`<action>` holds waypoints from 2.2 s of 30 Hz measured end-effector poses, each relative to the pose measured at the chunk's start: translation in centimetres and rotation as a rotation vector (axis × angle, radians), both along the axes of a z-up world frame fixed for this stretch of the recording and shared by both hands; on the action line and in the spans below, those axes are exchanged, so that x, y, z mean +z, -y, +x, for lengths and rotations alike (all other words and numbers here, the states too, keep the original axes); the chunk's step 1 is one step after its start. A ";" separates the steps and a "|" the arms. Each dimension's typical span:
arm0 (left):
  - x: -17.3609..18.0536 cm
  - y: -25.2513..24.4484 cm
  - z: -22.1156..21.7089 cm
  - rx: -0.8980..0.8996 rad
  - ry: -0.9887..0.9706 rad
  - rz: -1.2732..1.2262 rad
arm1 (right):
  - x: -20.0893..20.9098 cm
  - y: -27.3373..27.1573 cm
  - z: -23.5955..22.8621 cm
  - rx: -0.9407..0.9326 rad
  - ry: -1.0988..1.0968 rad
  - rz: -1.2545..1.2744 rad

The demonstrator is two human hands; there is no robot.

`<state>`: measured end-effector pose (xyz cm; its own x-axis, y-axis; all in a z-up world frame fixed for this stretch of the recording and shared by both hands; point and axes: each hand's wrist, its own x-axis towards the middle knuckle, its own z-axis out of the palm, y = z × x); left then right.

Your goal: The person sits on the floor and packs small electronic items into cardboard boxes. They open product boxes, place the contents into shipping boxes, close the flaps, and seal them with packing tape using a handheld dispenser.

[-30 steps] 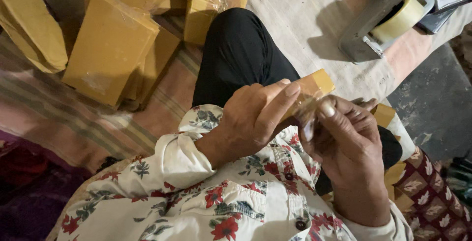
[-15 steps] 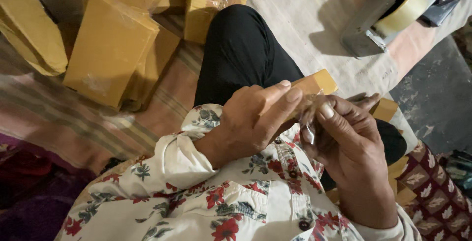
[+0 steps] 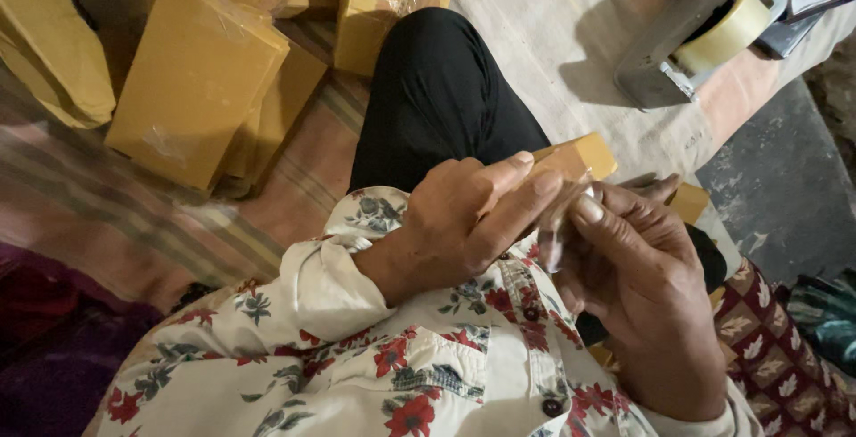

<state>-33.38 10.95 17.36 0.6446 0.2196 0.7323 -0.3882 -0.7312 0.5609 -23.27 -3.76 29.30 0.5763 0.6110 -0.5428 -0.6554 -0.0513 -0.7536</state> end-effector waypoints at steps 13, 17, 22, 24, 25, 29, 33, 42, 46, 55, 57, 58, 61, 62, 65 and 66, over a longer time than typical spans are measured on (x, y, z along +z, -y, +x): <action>0.2 -0.3 -0.3 -0.014 -0.043 -0.035 | 0.3 1.4 -0.6 0.032 0.054 -0.222; 0.5 -0.8 -0.2 -0.025 -0.041 -0.067 | -0.3 2.4 -0.4 0.029 -0.036 0.014; 0.7 -1.0 0.4 0.010 -0.004 -0.091 | -0.6 2.8 0.0 0.167 -0.078 0.199; 0.6 -0.8 0.5 0.017 -0.002 -0.110 | -0.8 2.9 0.1 0.143 -0.121 0.181; 0.6 -0.8 0.4 0.008 -0.012 -0.094 | -1.1 2.8 0.2 0.109 -0.120 0.150; 0.5 -0.9 0.1 -0.032 -0.045 -0.076 | -1.8 3.2 0.5 0.110 -0.114 -0.103; 0.9 -0.8 0.3 -0.016 -0.006 -0.116 | -2.4 3.5 0.8 0.160 0.008 -0.207; 1.1 -1.0 0.6 -0.076 -0.087 -0.116 | -2.7 3.1 0.7 0.132 0.278 -0.342; 1.1 -1.2 0.7 -0.099 -0.105 -0.161 | -1.7 2.4 0.3 0.092 0.301 -0.427; 1.8 -1.4 0.6 -0.157 -0.202 -0.187 | -0.5 2.5 0.1 0.059 0.265 -0.455; 1.8 -1.5 0.5 -0.177 -0.225 -0.185 | -0.9 2.9 0.4 0.081 0.269 -0.483; 1.8 -1.5 0.5 -0.168 -0.214 -0.190 | -1.3 3.0 0.5 0.089 0.251 -0.499; 1.9 -1.7 0.6 -0.176 -0.203 -0.216 | -2.6 2.9 0.9 0.133 0.160 -0.467; 2.0 -1.9 0.6 -0.201 -0.212 -0.231 | -3.0 2.8 1.1 0.149 0.125 -0.442; 2.4 -2.8 0.9 -0.236 -0.276 -0.223 | -4.2 2.3 1.6 0.133 0.116 -0.433; 2.6 -3.2 0.9 -0.238 -0.305 -0.211 | -4.4 2.2 1.8 0.127 0.098 -0.417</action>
<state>-32.46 14.18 19.99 0.8753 0.1631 0.4553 -0.3253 -0.4981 0.8038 -21.52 -5.95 24.87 0.5717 0.4208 -0.7044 -0.5508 -0.4396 -0.7095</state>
